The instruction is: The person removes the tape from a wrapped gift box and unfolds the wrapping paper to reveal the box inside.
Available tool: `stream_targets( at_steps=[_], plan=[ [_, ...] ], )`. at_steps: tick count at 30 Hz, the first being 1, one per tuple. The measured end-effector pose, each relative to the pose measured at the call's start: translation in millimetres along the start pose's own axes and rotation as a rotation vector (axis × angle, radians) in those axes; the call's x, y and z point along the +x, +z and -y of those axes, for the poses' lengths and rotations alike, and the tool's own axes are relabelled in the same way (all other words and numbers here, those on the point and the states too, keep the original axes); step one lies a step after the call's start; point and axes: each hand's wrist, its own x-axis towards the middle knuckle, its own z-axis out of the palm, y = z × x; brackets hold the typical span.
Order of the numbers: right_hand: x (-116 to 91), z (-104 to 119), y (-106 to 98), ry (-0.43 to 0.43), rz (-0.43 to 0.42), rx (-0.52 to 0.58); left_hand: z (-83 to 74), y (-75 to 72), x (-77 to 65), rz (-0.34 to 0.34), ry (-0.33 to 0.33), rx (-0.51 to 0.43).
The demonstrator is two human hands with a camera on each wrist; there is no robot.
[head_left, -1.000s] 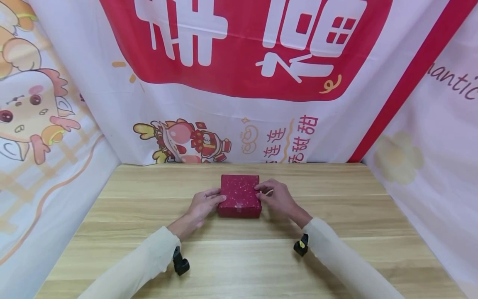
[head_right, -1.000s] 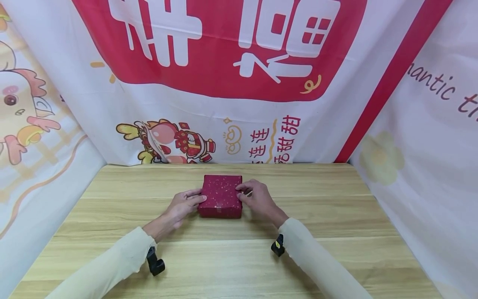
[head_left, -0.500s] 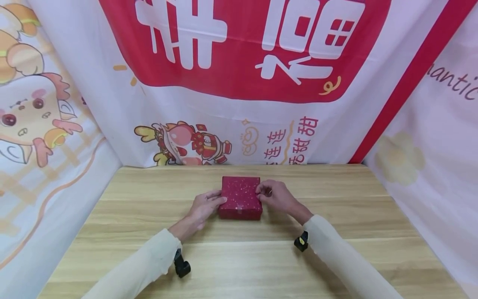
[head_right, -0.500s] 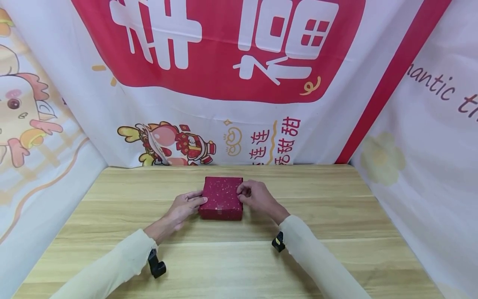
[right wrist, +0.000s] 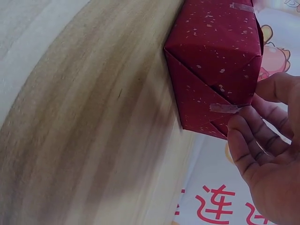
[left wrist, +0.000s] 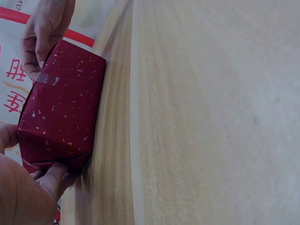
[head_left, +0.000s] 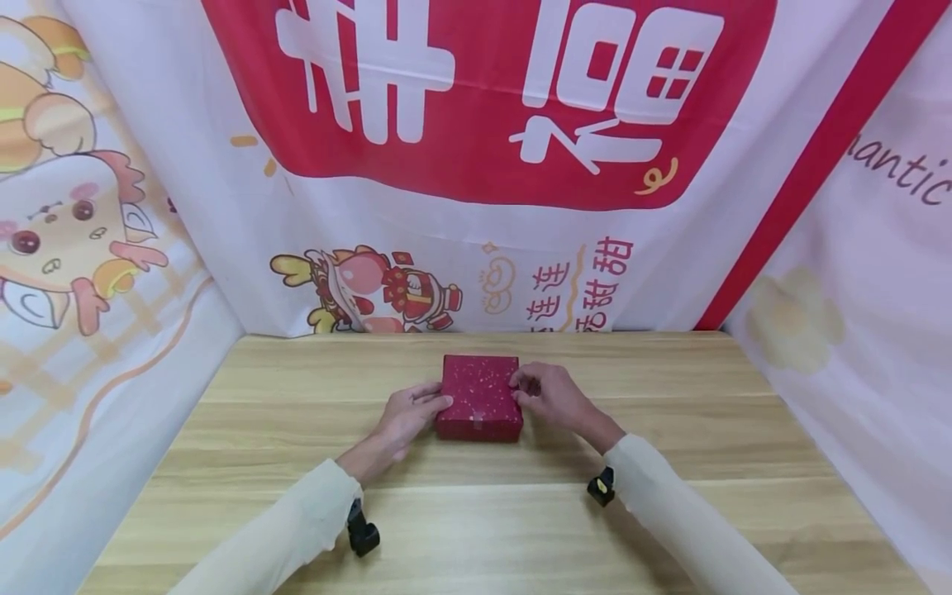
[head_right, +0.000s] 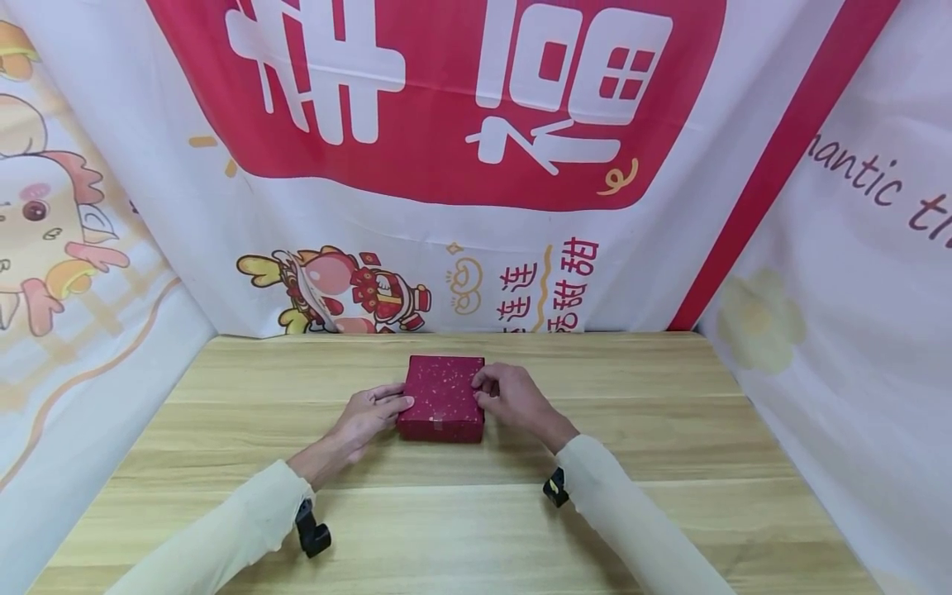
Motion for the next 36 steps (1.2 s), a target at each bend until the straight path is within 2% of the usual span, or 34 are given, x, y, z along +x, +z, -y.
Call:
stream_targets(
  at_steps=[7,11,16,19,24,29,36],
  plan=[
    [2.5,2.0,-5.4,0.011,0.043,0.011,-0.2,0.2,2.3,-0.003,0.0,-0.002],
    [6.8,-2.3,-6.2,-0.024,0.092,0.02,-1.3,-0.3,1.1,-0.004,0.008,-0.01],
    [10.3,-11.3,-6.7,-0.077,0.129,0.122,-2.1,-1.2,0.1,-0.005,0.009,-0.015],
    [9.3,-13.2,-7.1,-0.08,0.132,0.17,-0.9,-1.0,0.7,-0.007,0.008,-0.008],
    [8.7,-13.8,-7.0,-0.069,0.15,0.18,1.1,-1.1,1.6,-0.012,0.005,-0.011],
    [10.6,-17.1,-6.8,-0.092,0.165,0.203,1.4,-1.4,0.8,-0.008,0.002,-0.017],
    [14.6,-21.7,-8.5,-0.073,0.134,0.17,1.6,-1.2,1.0,-0.004,0.003,-0.01]
  ],
)
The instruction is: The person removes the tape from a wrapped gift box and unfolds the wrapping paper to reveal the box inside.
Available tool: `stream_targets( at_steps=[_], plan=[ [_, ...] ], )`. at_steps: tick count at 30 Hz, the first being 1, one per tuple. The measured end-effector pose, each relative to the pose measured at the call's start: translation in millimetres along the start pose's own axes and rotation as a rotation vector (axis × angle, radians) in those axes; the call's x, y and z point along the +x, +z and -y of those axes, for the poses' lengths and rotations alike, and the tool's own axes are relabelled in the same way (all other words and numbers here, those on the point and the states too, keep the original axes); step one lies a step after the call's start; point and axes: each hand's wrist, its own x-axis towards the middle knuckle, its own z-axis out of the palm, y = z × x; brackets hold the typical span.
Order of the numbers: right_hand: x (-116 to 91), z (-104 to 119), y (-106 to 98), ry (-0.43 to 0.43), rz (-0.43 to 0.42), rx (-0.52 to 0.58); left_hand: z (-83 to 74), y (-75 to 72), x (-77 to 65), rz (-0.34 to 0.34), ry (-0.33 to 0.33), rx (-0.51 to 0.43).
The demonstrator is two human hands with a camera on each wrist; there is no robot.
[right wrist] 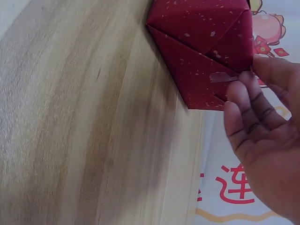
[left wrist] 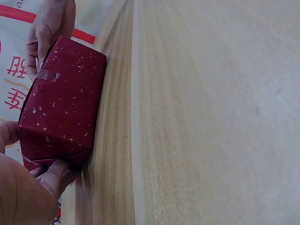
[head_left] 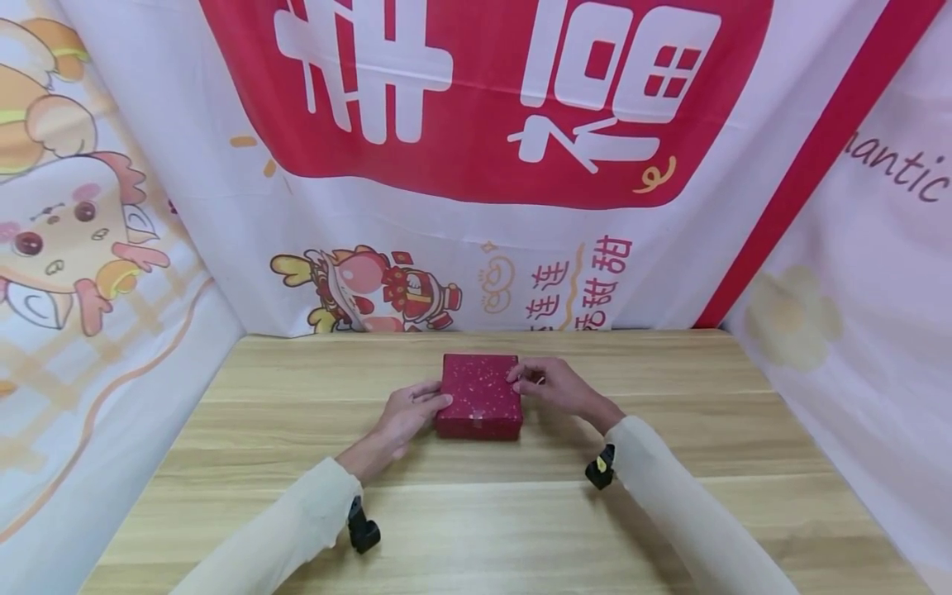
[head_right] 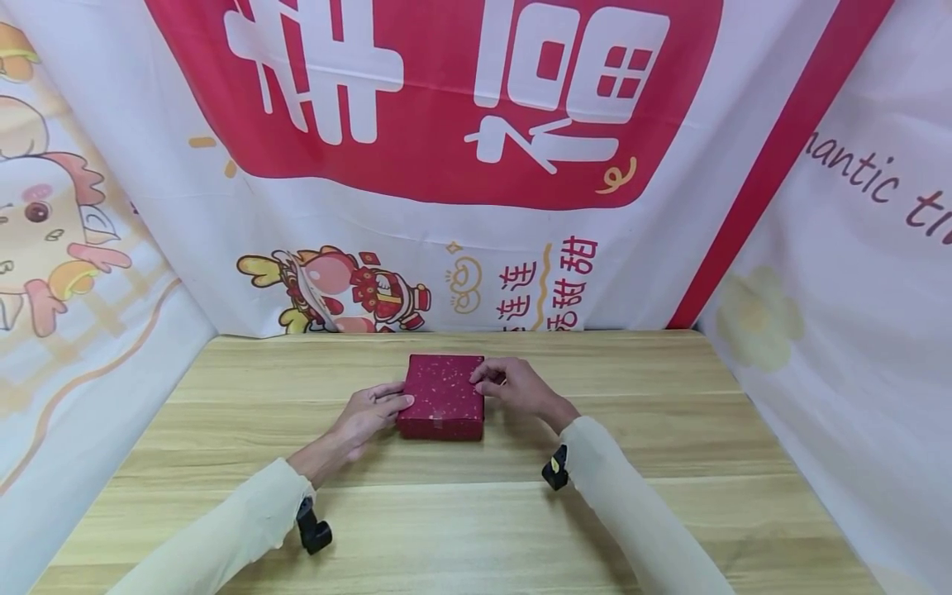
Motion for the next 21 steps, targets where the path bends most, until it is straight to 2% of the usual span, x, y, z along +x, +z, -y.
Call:
stream_targets(
  at_steps=[7,11,15,21],
  plan=[
    [0.5,3.2,0.7,-0.006,0.026,-0.026,1.7,0.0,1.5,0.001,0.009,0.003],
    [1.1,2.8,3.2,0.015,0.058,0.043,1.5,0.3,1.1,0.005,0.011,0.001],
    [0.8,-0.2,4.7,0.031,0.056,0.104,0.4,0.5,0.1,0.006,0.007,0.002],
    [-1.1,-1.3,3.6,-0.024,0.033,0.038,0.9,0.0,0.9,0.01,0.009,-0.002]
  ],
)
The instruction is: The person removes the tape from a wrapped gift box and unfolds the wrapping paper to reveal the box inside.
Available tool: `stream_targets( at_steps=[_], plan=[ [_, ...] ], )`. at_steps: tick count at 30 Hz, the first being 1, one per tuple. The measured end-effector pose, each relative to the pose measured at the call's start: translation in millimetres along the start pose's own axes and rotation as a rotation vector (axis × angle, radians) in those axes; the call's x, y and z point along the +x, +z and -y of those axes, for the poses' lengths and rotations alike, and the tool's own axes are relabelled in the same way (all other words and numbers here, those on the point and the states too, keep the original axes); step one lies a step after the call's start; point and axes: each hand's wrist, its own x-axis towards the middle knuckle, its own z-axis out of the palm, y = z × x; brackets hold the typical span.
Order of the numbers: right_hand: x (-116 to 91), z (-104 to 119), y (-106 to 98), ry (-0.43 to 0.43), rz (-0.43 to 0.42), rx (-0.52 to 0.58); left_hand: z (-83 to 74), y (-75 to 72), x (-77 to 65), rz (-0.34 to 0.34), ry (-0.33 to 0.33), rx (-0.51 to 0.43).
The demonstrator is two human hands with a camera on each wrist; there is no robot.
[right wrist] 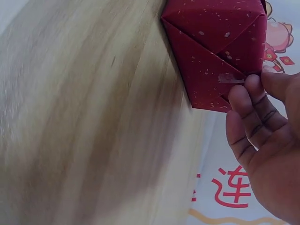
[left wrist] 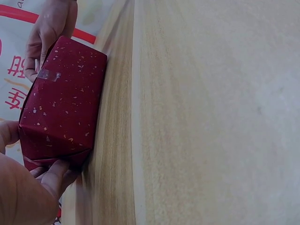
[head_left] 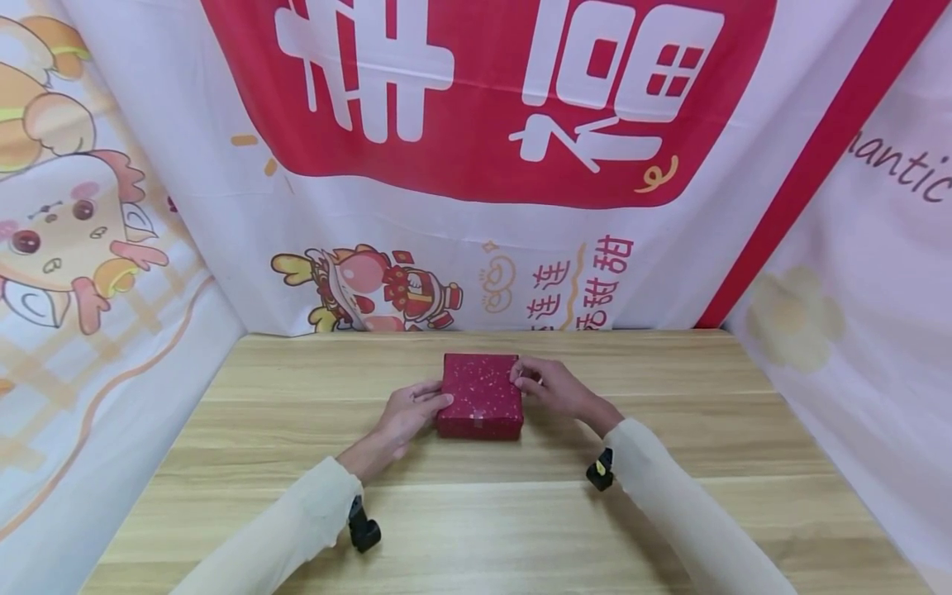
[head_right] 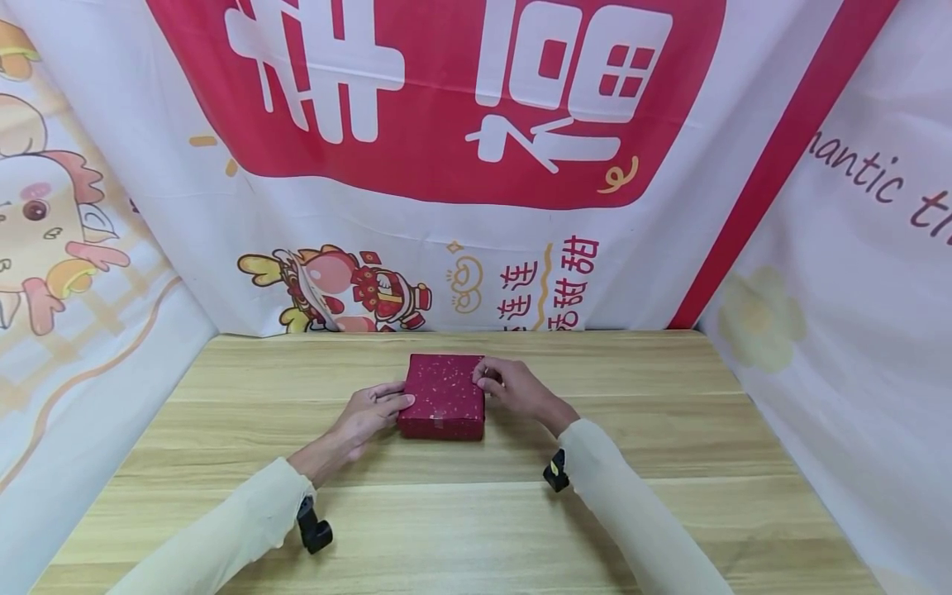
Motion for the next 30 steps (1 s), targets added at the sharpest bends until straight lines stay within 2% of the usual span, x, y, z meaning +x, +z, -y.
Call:
stream_targets(
  at_steps=[3,6,8,10,13,16,25,30],
  plan=[
    [-0.3,4.2,-0.1,-0.029,0.002,-0.083,-0.1,0.5,-0.3,0.001,-0.007,0.0],
    [0.7,8.3,1.8,-0.086,-0.007,-0.23,-0.9,1.5,-1.0,-0.004,-0.016,0.01],
    [0.9,9.4,3.6,-0.11,-0.011,-0.281,-1.3,2.1,-1.5,-0.007,-0.016,0.015],
    [0.8,8.9,5.5,-0.114,-0.014,-0.271,-1.6,2.3,-2.0,-0.008,-0.014,0.015],
    [-0.2,6.4,6.7,-0.07,0.002,-0.126,-1.7,1.9,-2.6,-0.006,-0.012,0.014],
    [-0.8,4.3,6.2,-0.05,0.009,-0.048,-2.4,0.8,-3.5,-0.007,-0.018,0.022],
    [-2.0,4.2,4.8,-0.022,-0.029,-0.087,-0.9,1.1,-3.5,-0.009,-0.009,0.031],
    [0.8,7.5,9.8,-0.047,-0.068,-0.21,-1.7,1.2,-4.4,-0.012,-0.006,0.032]
  ],
)
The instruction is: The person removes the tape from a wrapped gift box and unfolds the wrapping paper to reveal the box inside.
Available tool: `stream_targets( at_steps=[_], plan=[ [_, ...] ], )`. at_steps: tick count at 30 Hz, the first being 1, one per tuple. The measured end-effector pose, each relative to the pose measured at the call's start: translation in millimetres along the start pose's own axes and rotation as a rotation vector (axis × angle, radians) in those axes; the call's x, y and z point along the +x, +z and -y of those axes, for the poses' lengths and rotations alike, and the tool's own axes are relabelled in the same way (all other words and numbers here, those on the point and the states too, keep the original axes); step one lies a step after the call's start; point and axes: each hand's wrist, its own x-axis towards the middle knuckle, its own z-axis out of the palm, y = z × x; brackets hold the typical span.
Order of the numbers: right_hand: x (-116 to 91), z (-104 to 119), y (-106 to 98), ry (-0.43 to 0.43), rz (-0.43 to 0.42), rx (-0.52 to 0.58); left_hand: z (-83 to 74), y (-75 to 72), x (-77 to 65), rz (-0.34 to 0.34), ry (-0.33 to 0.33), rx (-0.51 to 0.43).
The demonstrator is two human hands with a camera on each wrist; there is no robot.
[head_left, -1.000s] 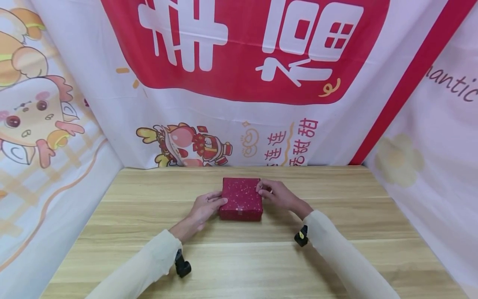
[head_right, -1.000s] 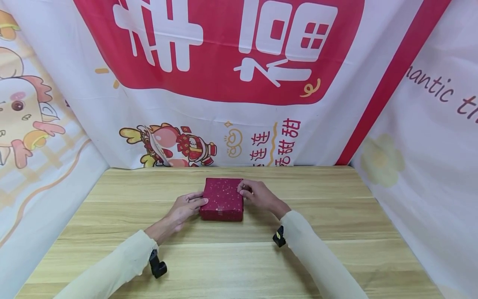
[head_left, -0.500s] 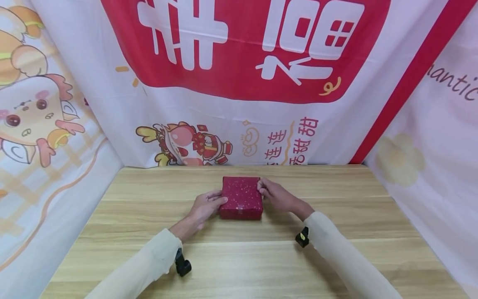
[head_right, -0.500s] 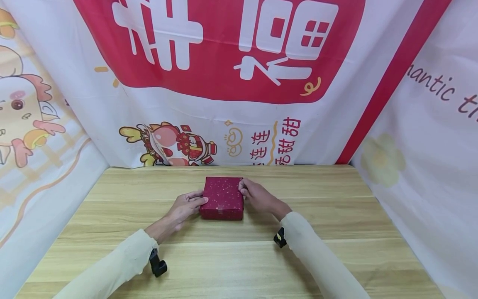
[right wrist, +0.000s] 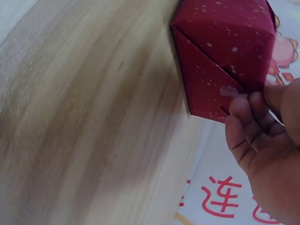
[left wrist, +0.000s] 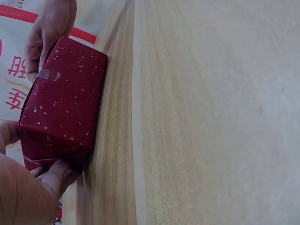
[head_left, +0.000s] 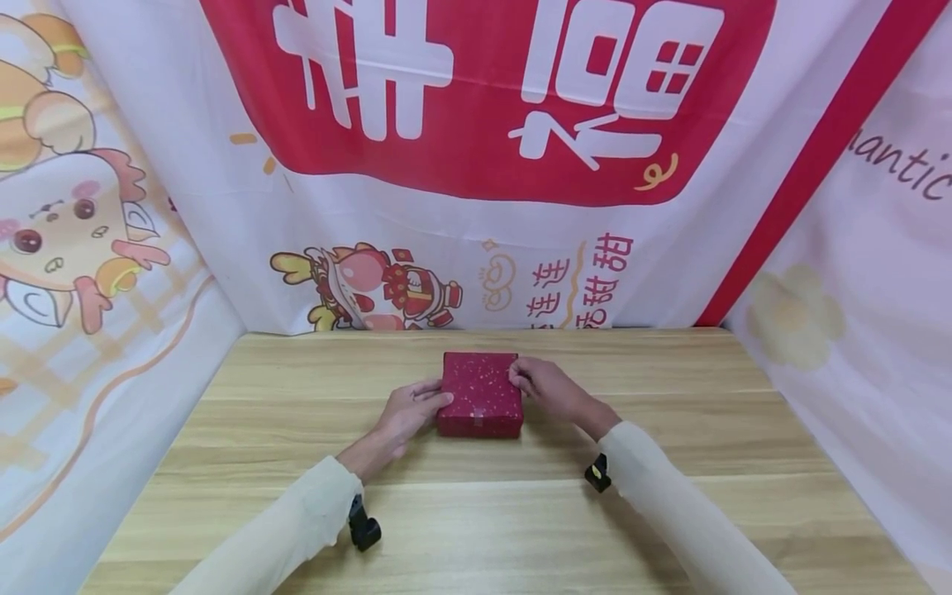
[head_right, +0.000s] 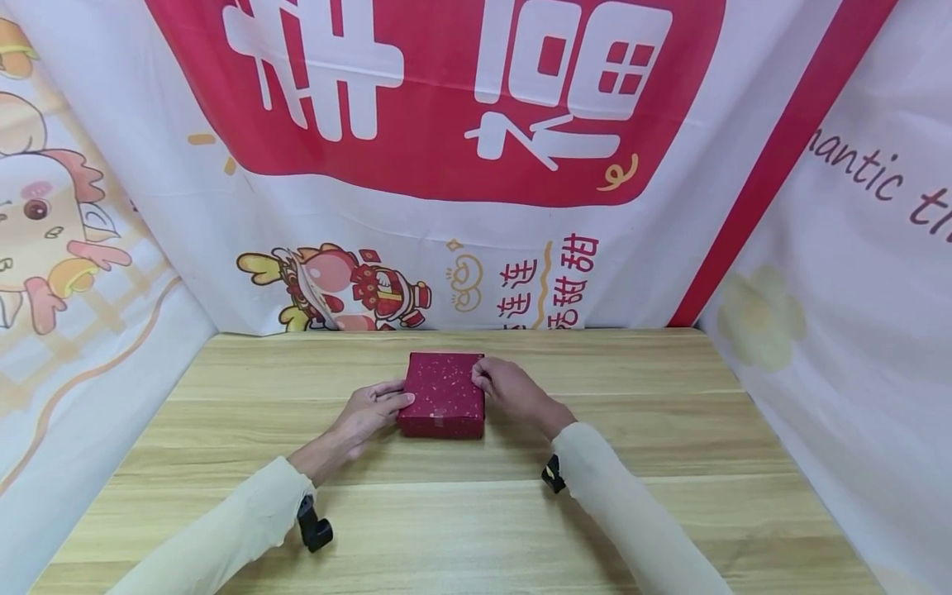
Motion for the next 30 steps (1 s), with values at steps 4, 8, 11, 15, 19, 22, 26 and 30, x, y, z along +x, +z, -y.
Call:
stream_targets(
  at_steps=[4,8,11,15,19,22,26,30],
  plan=[
    [-0.7,1.8,3.7,-0.058,-0.024,-0.054,-1.0,0.3,-0.3,-0.003,-0.003,-0.004],
    [-3.2,-1.6,6.3,-0.094,-0.036,0.002,-0.4,0.8,0.3,-0.003,-0.006,0.0],
    [-4.0,-6.0,7.6,-0.092,-0.012,0.082,0.9,1.1,1.2,-0.002,-0.003,0.001],
    [-5.0,-9.5,5.9,-0.03,0.053,0.259,1.1,1.2,1.3,0.004,-0.003,-0.003],
    [-6.6,-8.2,0.4,0.031,0.074,0.317,0.5,1.3,1.0,0.002,-0.012,-0.001],
    [-6.6,-6.3,-2.1,0.047,0.068,0.27,0.3,1.2,1.3,-0.001,-0.015,0.0],
    [-5.6,-5.0,-1.4,0.04,0.057,0.251,-0.4,1.3,1.0,0.0,-0.012,0.0],
    [-4.2,-6.7,1.4,0.022,0.074,0.308,-1.0,1.3,0.5,-0.002,-0.011,-0.001]
  ],
)
